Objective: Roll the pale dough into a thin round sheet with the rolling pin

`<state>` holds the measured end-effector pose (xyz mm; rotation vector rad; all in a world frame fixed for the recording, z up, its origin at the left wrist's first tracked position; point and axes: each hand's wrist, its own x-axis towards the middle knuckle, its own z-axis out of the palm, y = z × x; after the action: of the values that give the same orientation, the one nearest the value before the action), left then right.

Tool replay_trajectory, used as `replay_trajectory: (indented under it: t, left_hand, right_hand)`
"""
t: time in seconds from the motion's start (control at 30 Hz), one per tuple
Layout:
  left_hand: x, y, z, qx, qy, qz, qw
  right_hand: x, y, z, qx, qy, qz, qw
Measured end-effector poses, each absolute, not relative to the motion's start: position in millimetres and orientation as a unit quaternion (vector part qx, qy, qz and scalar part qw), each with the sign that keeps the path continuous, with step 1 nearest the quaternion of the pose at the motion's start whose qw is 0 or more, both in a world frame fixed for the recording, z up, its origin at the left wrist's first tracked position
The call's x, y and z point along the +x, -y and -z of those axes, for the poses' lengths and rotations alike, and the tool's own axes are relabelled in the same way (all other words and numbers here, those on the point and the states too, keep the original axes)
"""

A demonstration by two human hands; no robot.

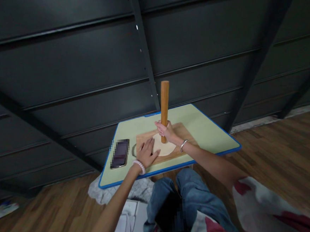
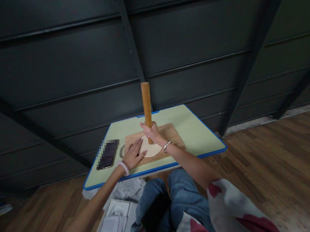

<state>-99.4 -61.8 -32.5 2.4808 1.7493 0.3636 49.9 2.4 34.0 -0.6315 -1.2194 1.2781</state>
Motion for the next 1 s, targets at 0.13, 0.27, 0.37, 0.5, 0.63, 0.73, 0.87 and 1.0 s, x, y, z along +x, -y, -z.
replay_trajectory:
  t: [0.13, 0.27, 0.37, 0.5, 0.63, 0.73, 0.87, 1.0]
  left_hand:
    - [-97, 65, 32, 0.806, -0.582, -0.104, 0.027]
    - [-94, 69, 32, 0.803, -0.586, -0.104, 0.022]
    - [-93, 70, 32, 0.8, -0.591, -0.104, 0.016]
    - [-91, 70, 32, 0.799, -0.593, -0.096, 0.011]
    - [-91, 70, 32, 0.8, -0.594, -0.084, 0.002]
    - [-91, 69, 32, 0.802, -0.592, -0.082, -0.001]
    - [-94, 68, 33, 0.802, -0.588, -0.1, 0.015]
    - [-97, 67, 35, 0.784, -0.598, -0.163, 0.032]
  right_hand:
    - [41, -5, -24, -0.294, 0.527, -0.541, 0.586]
    - [39, -5, -20, -0.298, 0.544, -0.525, 0.583]
    - [39, -6, -15, -0.292, 0.561, -0.514, 0.58]
    - [38, -11, -8, -0.288, 0.56, -0.52, 0.577]
    - [35, -16, -4, -0.318, 0.551, -0.521, 0.569]
    - [35, -16, -7, -0.332, 0.548, -0.518, 0.567]
    - [38, -13, -17, -0.328, 0.555, -0.519, 0.561]
    - [51, -13, -37, -0.334, 0.597, -0.5, 0.531]
